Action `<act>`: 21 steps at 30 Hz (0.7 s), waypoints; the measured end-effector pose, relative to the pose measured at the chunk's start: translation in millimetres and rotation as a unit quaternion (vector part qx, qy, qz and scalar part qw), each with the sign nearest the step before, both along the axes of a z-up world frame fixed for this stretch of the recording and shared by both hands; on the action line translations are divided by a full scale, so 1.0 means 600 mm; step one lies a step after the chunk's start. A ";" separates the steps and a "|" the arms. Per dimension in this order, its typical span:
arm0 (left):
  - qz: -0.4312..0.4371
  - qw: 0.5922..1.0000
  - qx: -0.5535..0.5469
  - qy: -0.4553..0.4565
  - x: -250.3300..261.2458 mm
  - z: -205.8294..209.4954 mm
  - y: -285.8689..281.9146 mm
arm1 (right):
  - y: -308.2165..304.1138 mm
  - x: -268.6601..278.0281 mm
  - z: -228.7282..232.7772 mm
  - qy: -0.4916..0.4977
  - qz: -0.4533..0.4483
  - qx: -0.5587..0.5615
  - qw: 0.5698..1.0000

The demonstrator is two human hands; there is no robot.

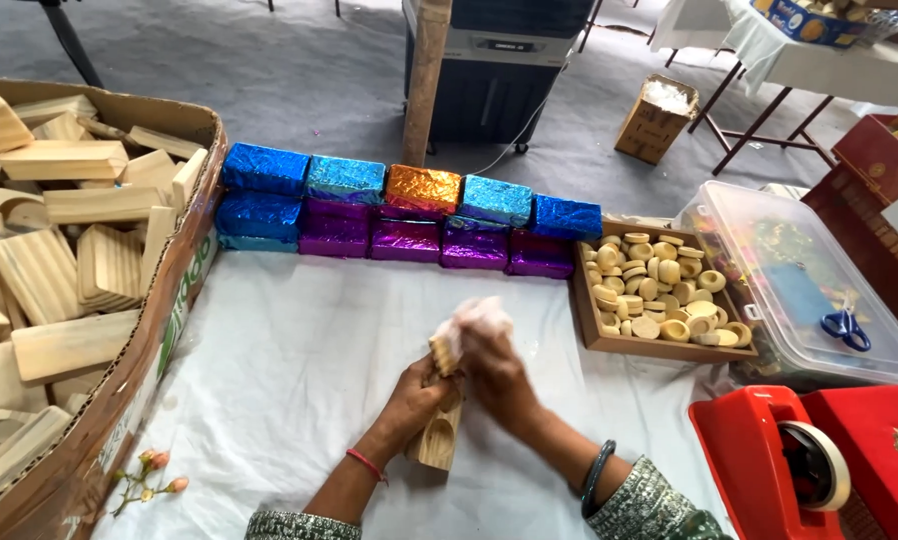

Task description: Wrapping a wooden block in decorative foil and wiping wooden objects with a white cloth.

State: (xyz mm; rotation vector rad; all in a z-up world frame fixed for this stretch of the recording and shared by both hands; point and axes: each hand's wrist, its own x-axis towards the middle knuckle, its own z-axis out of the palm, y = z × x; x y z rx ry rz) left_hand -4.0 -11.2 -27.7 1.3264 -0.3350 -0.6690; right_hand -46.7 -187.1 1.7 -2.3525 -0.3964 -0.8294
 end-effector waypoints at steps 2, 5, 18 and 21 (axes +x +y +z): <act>0.009 1.000 -0.014 -0.005 0.014 -0.065 -0.003 | 0.031 -0.028 0.019 -0.056 0.108 -0.058 0.991; 0.022 0.996 0.076 -0.046 0.005 -0.054 -0.008 | 0.029 -0.029 0.036 -0.102 0.140 -0.146 0.974; 0.056 0.963 0.157 -0.212 -0.033 0.054 -0.002 | -0.030 0.027 0.007 0.033 -0.004 0.014 0.999; 0.088 0.967 0.119 -0.206 -0.025 0.043 -0.001 | -0.048 0.038 0.003 0.144 -0.058 0.004 0.988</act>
